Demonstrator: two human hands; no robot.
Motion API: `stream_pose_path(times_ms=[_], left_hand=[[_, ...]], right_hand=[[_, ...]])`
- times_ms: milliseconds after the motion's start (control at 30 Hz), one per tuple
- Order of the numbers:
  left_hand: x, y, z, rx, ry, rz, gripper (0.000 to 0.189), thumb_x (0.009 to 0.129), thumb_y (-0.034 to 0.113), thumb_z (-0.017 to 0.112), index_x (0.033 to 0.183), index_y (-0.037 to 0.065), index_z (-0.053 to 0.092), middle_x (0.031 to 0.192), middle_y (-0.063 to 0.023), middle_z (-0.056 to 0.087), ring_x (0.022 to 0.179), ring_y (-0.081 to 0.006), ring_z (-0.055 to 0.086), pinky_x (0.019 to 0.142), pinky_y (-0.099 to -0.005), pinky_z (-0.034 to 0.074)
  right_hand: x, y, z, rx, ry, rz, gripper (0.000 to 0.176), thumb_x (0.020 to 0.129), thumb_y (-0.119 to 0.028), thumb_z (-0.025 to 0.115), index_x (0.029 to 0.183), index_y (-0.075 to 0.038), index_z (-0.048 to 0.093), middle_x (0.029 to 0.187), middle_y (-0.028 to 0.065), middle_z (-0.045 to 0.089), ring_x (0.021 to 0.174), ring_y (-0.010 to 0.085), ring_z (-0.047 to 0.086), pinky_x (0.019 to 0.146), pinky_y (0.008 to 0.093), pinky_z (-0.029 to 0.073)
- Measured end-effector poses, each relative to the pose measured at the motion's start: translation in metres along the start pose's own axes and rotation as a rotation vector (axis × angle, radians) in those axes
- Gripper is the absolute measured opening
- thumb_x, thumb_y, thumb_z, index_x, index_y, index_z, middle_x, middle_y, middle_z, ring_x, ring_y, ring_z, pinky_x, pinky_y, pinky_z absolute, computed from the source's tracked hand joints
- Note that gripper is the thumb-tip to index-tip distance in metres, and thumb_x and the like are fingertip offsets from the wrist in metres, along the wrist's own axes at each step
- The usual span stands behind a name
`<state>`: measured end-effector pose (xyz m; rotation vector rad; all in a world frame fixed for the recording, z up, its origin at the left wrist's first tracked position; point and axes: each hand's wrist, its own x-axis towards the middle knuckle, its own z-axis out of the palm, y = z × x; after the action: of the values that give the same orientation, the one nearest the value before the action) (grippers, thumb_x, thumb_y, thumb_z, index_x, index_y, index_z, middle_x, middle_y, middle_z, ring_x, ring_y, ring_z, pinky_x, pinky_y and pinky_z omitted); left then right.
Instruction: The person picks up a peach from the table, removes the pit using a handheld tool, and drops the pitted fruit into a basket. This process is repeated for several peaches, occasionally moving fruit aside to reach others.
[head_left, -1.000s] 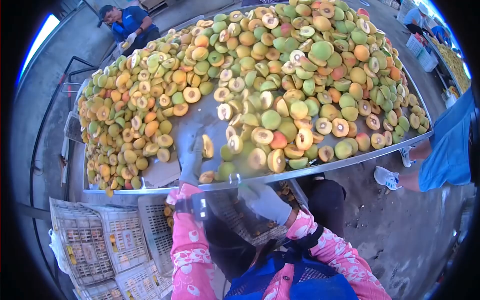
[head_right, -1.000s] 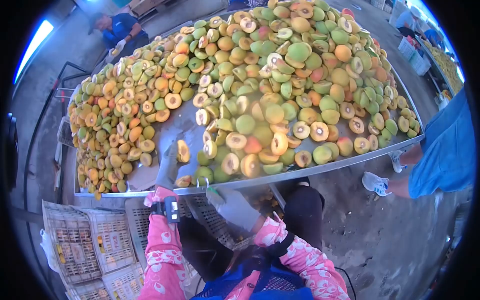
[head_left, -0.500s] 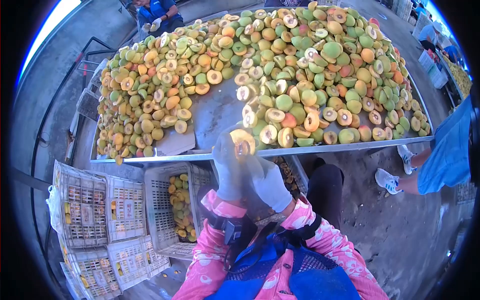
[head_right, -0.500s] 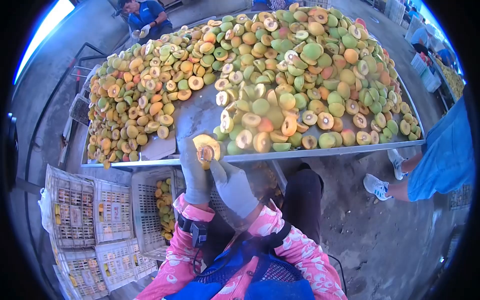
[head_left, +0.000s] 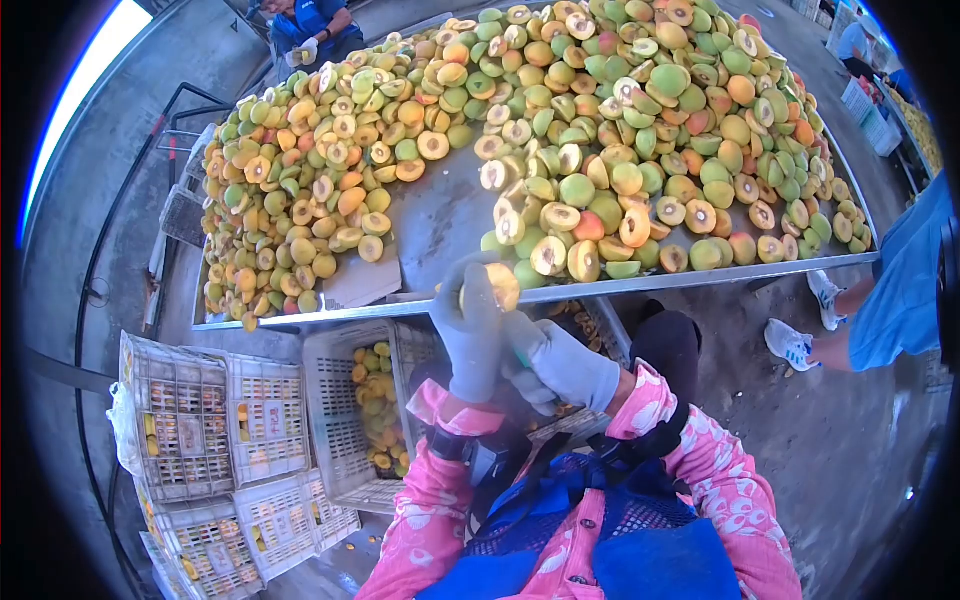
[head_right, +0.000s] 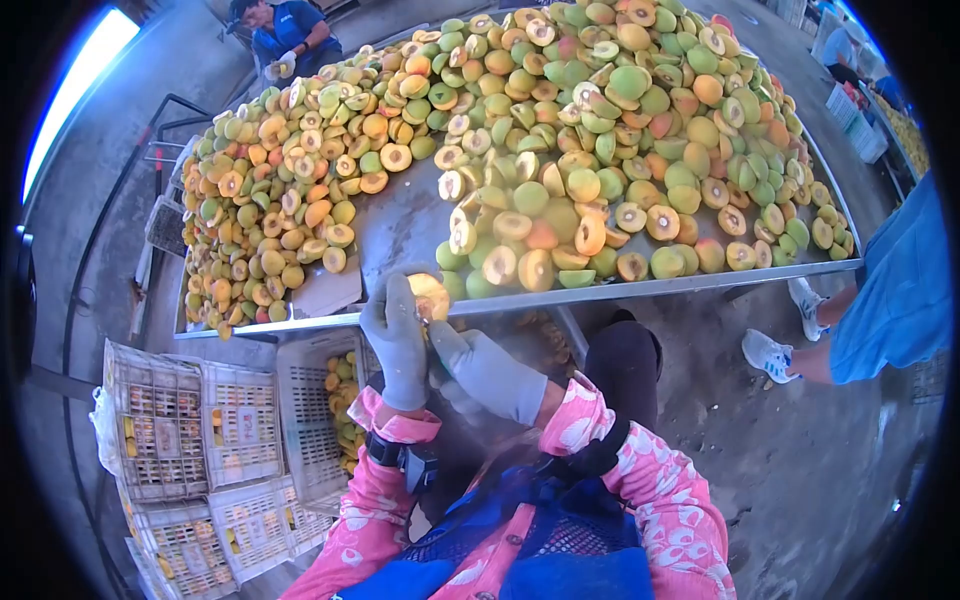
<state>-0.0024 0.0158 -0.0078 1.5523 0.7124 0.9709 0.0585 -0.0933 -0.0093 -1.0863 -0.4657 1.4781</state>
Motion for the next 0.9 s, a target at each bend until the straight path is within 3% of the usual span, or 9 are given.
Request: stream_pose_path(times_ms=[67,200,367,533,600,633,733,800,900], left_hand=[[0.003,-0.013,-0.002,0.119,-0.015,0.147,0.022,0.089,0.01,0.048,0.098,-0.002,0.064,0.084,-0.0071,0.065,0.071,-0.0121,0.055,0.068,-0.0259,0.045],[0.006,-0.004,-0.003,0.112,-0.196,0.136,0.022,0.087,0.007,0.046,0.098,-0.003,0.063,0.086,-0.0087,0.065,0.073,-0.0135,0.057,0.069,-0.0265,0.046],[0.009,-0.027,0.0,-0.188,-0.411,-0.156,0.018,0.087,0.008,0.048,0.094,-0.003,0.06,0.085,-0.0103,0.064,0.07,-0.017,0.06,0.067,-0.0282,0.05],[-0.006,-0.076,0.001,-0.553,-0.32,-0.539,0.029,0.093,0.026,0.052,0.098,-0.001,0.06,0.084,-0.0107,0.064,0.067,-0.0171,0.061,0.062,-0.0281,0.051],[-0.01,-0.094,-0.006,-0.621,-0.125,-0.676,0.037,0.096,0.035,0.054,0.098,-0.001,0.061,0.084,-0.0102,0.064,0.068,-0.0166,0.061,0.061,-0.027,0.05],[-0.012,-0.096,-0.013,-0.619,-0.122,-0.685,0.037,0.096,0.035,0.054,0.098,-0.001,0.061,0.084,-0.0102,0.064,0.068,-0.0166,0.061,0.061,-0.027,0.05],[-0.01,-0.092,-0.043,-0.001,0.317,-0.234,0.024,0.092,0.021,0.061,0.1,-0.001,0.063,0.086,-0.0117,0.065,0.073,-0.0199,0.062,0.065,-0.0287,0.051],[-0.011,-0.087,-0.102,0.445,0.517,-0.005,0.02,0.088,0.015,0.063,0.101,-0.001,0.063,0.088,-0.0129,0.065,0.077,-0.0237,0.062,0.072,-0.0327,0.051],[-0.009,-0.081,-0.165,0.99,0.715,0.136,0.024,0.084,0.016,0.065,0.101,-0.001,0.064,0.092,-0.0132,0.066,0.083,-0.0279,0.062,0.079,-0.0371,0.05]], right_hand=[[-0.001,0.0,-0.01,0.121,-0.119,0.125,0.062,0.091,-0.067,0.037,0.077,-0.009,0.05,0.051,-0.0034,0.036,0.035,0.008,0.03,0.033,0.0244,0.027],[-0.002,0.001,-0.025,0.464,-0.42,0.329,0.061,0.091,-0.068,0.034,0.079,-0.01,0.048,0.051,-0.0063,0.027,0.036,0.0053,0.023,0.033,0.0216,0.021],[0.01,0.027,-0.031,0.678,-0.575,0.281,0.059,0.092,-0.067,0.032,0.076,-0.012,0.048,0.05,-0.0065,0.027,0.036,0.0051,0.022,0.032,0.0216,0.018],[0.021,0.056,-0.038,0.791,-0.545,0.209,0.059,0.092,-0.067,0.034,0.077,-0.012,0.049,0.05,-0.0065,0.027,0.036,0.0053,0.022,0.033,0.0214,0.02],[0.018,0.056,-0.042,0.262,-0.215,0.168,0.055,0.095,-0.06,0.036,0.072,-0.013,0.051,0.051,-0.0052,0.033,0.039,0.0099,0.031,0.037,0.0248,0.031],[0.018,0.062,-0.044,0.268,-0.213,0.175,0.055,0.095,-0.06,0.036,0.072,-0.013,0.051,0.051,-0.0052,0.033,0.039,0.0099,0.031,0.037,0.0248,0.031],[0.037,0.099,-0.069,-0.176,0.015,0.011,0.052,0.096,-0.054,0.039,0.077,-0.01,0.058,0.056,0.0024,0.052,0.045,0.0198,0.049,0.048,0.0319,0.043],[0.057,0.139,-0.092,-1.442,0.441,-0.162,0.048,0.095,-0.049,0.042,0.084,-0.008,0.064,0.072,0.0129,0.066,0.063,0.0317,0.063,0.061,0.0402,0.049],[0.056,0.129,-0.089,-1.293,0.543,-0.35,0.039,0.09,-0.045,0.052,0.083,-0.007,0.062,0.071,0.0201,0.064,0.067,0.0382,0.063,0.058,0.0494,0.047]])
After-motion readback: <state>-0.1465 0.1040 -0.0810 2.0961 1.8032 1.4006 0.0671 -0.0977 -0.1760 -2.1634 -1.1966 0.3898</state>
